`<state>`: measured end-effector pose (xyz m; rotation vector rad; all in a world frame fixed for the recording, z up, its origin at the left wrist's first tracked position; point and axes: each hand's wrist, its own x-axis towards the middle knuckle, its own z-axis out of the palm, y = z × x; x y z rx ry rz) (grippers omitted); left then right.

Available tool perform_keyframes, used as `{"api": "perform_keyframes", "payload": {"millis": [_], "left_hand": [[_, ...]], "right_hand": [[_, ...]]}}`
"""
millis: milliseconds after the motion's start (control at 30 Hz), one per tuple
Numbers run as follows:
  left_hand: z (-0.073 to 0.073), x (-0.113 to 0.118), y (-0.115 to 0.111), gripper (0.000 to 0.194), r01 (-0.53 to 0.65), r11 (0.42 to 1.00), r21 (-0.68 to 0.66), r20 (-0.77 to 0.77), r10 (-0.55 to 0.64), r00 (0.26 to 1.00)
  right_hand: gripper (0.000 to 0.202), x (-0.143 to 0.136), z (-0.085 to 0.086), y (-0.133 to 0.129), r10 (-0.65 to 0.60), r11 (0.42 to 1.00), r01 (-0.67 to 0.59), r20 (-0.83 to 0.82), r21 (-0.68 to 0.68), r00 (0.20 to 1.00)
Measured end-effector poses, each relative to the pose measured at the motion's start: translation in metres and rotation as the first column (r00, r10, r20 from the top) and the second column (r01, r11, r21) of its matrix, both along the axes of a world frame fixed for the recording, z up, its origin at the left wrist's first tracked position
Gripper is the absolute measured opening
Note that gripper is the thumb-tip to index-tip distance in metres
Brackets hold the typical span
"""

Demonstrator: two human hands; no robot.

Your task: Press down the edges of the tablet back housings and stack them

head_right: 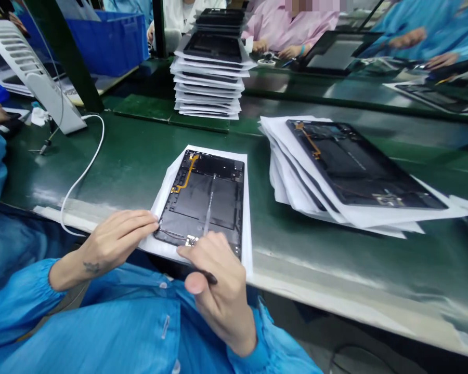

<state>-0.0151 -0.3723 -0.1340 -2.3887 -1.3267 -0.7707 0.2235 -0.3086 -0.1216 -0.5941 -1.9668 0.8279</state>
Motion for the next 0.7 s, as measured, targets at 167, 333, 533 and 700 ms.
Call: {"api": "perform_keyframes", "payload": {"millis": [167, 333, 533, 700], "left_hand": [[-0.004, -0.001, 0.001, 0.027, 0.006, 1.0, 0.015, -0.067, -0.004, 0.998], [0.0, 0.001, 0.001, 0.024, 0.022, 1.0, 0.003, -0.123, -0.021, 0.992], [0.002, 0.002, 0.004, 0.027, 0.059, 0.998, 0.005, -0.082, -0.058, 0.995], [-0.006, 0.001, 0.002, 0.026, 0.059, 0.998, -0.012, -0.027, -0.06, 0.998]], "right_hand": [[0.059, 0.011, -0.009, -0.005, -0.048, 0.989, 0.034, -0.097, -0.141, 0.994], [0.019, 0.009, -0.008, -0.005, -0.033, 0.999, 0.033, -0.061, 0.003, 0.998], [0.027, -0.006, -0.019, -0.006, -0.022, 0.926, -0.023, 0.114, 0.378, 0.993], [0.028, -0.004, -0.029, -0.007, -0.075, 0.849, -0.064, 0.24, 0.524, 0.968]]}}
